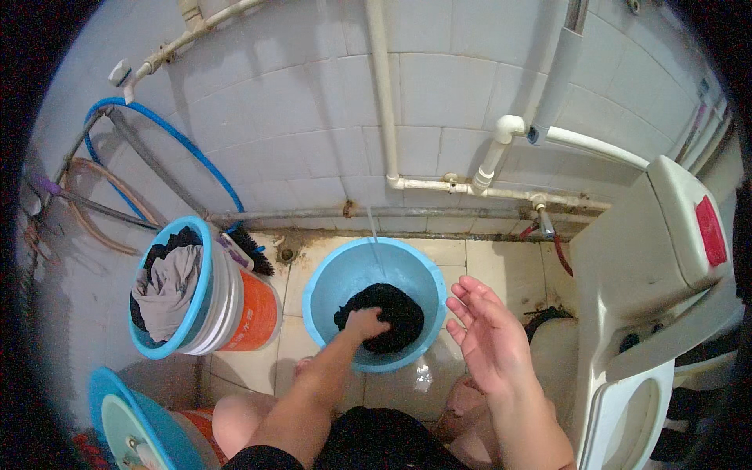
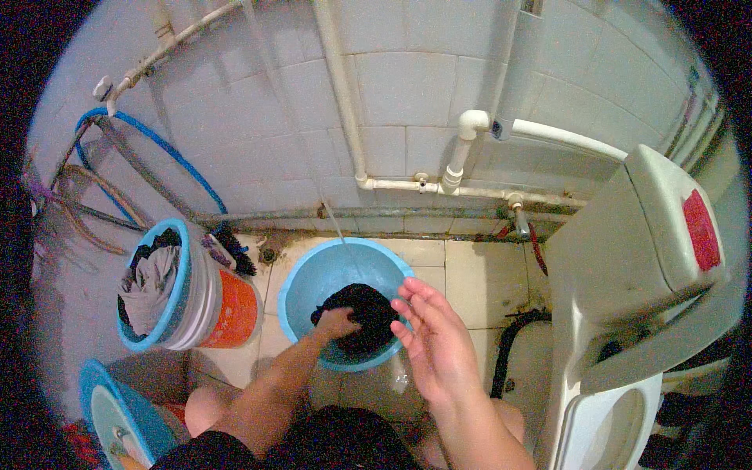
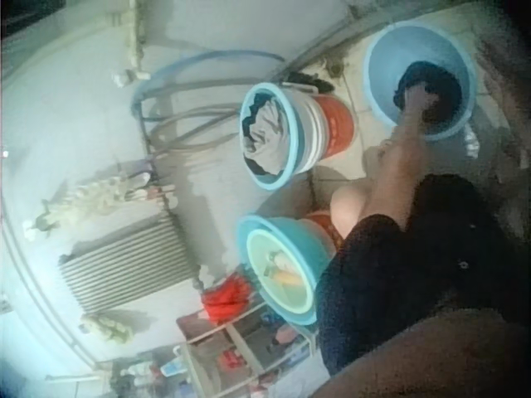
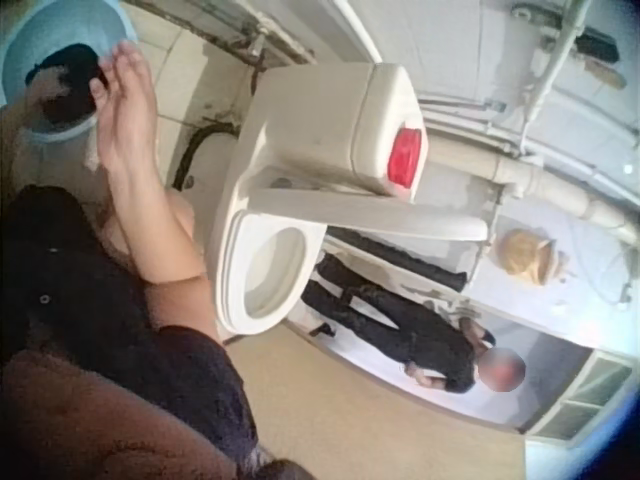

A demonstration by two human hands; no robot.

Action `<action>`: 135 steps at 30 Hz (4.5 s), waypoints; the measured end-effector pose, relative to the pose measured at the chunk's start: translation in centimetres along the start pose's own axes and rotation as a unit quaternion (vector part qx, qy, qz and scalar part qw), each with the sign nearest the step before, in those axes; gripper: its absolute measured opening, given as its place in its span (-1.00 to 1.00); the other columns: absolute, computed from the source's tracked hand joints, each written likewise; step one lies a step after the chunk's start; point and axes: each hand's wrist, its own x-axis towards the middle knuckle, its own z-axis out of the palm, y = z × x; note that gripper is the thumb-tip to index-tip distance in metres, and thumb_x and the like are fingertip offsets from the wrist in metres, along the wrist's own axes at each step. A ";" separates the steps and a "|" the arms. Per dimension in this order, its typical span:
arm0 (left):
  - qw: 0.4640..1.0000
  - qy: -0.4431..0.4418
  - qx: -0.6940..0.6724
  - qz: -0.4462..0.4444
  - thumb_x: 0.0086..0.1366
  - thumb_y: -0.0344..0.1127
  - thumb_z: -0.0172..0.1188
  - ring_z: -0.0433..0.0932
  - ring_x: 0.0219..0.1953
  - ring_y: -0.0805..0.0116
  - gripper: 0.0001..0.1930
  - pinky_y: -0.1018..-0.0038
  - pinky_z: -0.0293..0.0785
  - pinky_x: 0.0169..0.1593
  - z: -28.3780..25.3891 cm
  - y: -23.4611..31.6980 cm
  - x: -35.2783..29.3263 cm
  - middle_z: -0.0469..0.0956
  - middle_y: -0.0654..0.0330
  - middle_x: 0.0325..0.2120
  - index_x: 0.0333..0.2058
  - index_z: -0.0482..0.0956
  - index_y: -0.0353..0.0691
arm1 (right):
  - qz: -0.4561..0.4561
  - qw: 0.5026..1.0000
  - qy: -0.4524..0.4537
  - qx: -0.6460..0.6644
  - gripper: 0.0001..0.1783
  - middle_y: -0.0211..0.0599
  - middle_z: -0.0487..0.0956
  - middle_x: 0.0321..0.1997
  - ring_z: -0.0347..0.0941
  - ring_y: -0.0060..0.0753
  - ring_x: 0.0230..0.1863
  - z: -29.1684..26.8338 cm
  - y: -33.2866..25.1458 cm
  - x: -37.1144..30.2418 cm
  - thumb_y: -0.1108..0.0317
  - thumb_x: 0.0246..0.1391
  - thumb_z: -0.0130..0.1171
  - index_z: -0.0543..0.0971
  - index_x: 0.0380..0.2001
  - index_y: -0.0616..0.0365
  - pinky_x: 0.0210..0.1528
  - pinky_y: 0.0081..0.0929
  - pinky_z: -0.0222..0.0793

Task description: The person hand-washes a black garment in a blue basin filled with water. They repeatedly submerge, scrub, and wring the item, then rinse it under a running tap. The person also handles a small white piece of fabric found inside the garment before returning to washing the main item.

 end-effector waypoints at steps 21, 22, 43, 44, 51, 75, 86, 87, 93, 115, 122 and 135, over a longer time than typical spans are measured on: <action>0.555 0.000 -0.819 0.144 0.21 -0.21 0.00 0.45 -0.10 0.24 -0.65 0.36 0.40 -0.02 -24.4 7.4 -16.5 0.47 0.09 -0.13 -0.09 0.40 -0.27 | 0.003 0.983 -0.028 -0.183 -0.54 -0.36 0.31 0.13 0.20 -0.48 0.09 2.2 4.8 2.7 0.38 0.01 0.04 0.31 0.03 0.10 0.09 -0.49 0.05; 0.531 0.011 -0.833 0.156 0.22 -0.18 -0.01 0.44 -0.07 0.19 -0.63 0.31 0.38 -0.01 -23.9 7.4 -16.4 0.46 0.05 -0.10 -0.08 0.40 -0.30 | 0.011 0.981 -0.041 -0.188 -0.39 -0.29 0.16 0.25 0.06 -0.38 0.23 2.1 5.3 3.0 0.47 -0.06 0.05 0.21 0.13 0.13 0.19 -0.44 -0.07; 0.866 0.032 -0.442 0.232 0.12 -0.13 0.19 0.16 0.17 0.23 -0.20 0.34 0.10 0.18 -18.0 4.3 -18.8 0.15 0.01 0.14 0.22 -0.06 -0.21 | 0.195 0.973 -0.119 0.040 -0.67 -0.20 0.51 -0.22 0.46 -0.18 -0.28 0.5 9.4 6.9 0.23 0.17 -0.24 0.45 -0.19 0.17 -0.35 -0.27 0.46; 0.890 0.038 -0.379 0.251 0.09 -0.10 0.22 0.14 0.18 0.20 -0.14 0.34 0.08 0.20 -17.3 4.6 -18.9 0.12 -0.04 0.15 0.23 -0.10 -0.23 | 0.185 0.977 -0.104 0.024 -0.66 -0.20 0.51 -0.25 0.46 -0.20 -0.30 0.3 9.6 6.6 0.22 0.17 -0.25 0.45 -0.21 0.17 -0.37 -0.30 0.46; 0.912 0.144 -0.156 0.350 -0.05 -0.21 0.32 0.09 0.19 0.09 -0.03 0.37 0.02 0.22 -15.5 4.7 -18.4 0.09 -0.13 0.13 0.21 -0.15 -0.28 | 0.104 0.985 -0.116 -0.072 -0.76 -0.30 0.53 -0.36 0.47 -0.39 -0.39 3.8 5.8 0.6 0.21 0.11 -0.02 0.47 -0.33 0.16 -0.48 -0.46 0.43; 0.795 0.134 -0.568 0.167 -0.13 -0.66 -0.11 0.49 -0.30 0.39 -0.51 0.51 0.44 -0.22 -22.0 3.5 -22.9 0.51 0.18 -0.31 -0.13 0.46 -0.24 | 0.026 0.986 -0.028 0.162 -0.81 -0.36 0.35 -0.54 0.26 -0.55 -0.63 -0.4 -1.8 3.4 0.39 0.01 0.12 0.31 -0.44 0.16 -0.26 -0.41 0.46; 0.800 0.045 -0.569 0.185 -0.07 -0.53 0.00 0.42 -0.21 0.40 -0.49 0.52 0.35 -0.10 -21.4 1.8 -21.8 0.45 0.18 -0.23 -0.03 0.38 -0.23 | -0.016 0.989 -0.031 0.147 -0.82 -0.33 0.41 -0.44 0.34 -0.51 -0.49 0.4 -2.0 2.1 0.43 0.01 0.09 0.31 -0.33 0.13 -0.22 -0.37 0.44; 0.780 0.029 -0.596 0.190 -0.04 -0.51 0.03 0.42 -0.21 0.40 -0.50 0.52 0.35 -0.10 -21.4 1.8 -21.8 0.46 0.18 -0.22 -0.02 0.38 -0.23 | -0.020 0.988 -0.040 0.145 -0.80 -0.33 0.39 -0.44 0.33 -0.50 -0.49 0.5 -2.0 1.9 0.44 0.01 0.09 0.30 -0.32 0.13 -0.22 -0.37 0.45; 0.943 0.226 -0.214 0.114 -0.04 -0.26 0.27 0.48 -0.19 0.21 -0.52 0.38 0.38 -0.10 -19.7 2.9 -20.5 0.47 0.04 -0.19 -0.10 0.41 -0.24 | -0.019 0.987 -0.069 0.145 -0.84 -0.30 0.37 -0.45 0.33 -0.47 -0.48 0.3 -2.1 1.6 0.47 0.02 0.08 0.31 -0.35 0.15 -0.23 -0.38 0.46; 0.660 0.266 -0.677 0.184 0.14 -0.39 -0.08 0.40 -0.40 0.45 -0.82 0.54 0.32 -0.27 -20.2 1.7 -18.7 0.46 0.26 -0.45 -0.32 0.45 -0.28 | -0.293 0.840 0.017 -0.457 -0.83 -0.42 0.51 -0.37 0.39 -0.58 -0.38 -0.1 -2.3 1.4 0.58 -0.18 0.17 0.52 -0.40 0.23 -0.25 -0.61 0.30; 0.736 0.342 -0.552 0.193 0.14 -0.40 -0.06 0.34 -0.47 0.55 -0.88 0.60 0.27 -0.34 -20.5 3.5 -20.8 0.40 0.35 -0.55 -0.43 0.45 -0.25 | -0.433 0.862 0.070 -0.252 -0.78 -0.41 0.50 -0.41 0.39 -0.52 -0.38 -0.9 -2.2 2.4 0.50 -0.18 0.14 0.51 -0.35 0.24 -0.29 -0.57 0.31; 0.659 0.393 -0.620 0.161 0.06 -0.48 -0.13 0.37 -0.43 0.49 -0.78 0.57 0.30 -0.31 -20.9 1.6 -20.4 0.44 0.27 -0.50 -0.34 0.46 -0.35 | -0.210 0.734 -0.331 -0.554 -0.01 -0.10 0.32 0.05 0.26 -0.26 0.04 2.5 -1.6 -3.3 0.32 -0.30 0.35 0.02 0.22 0.01 0.12 -0.38 0.13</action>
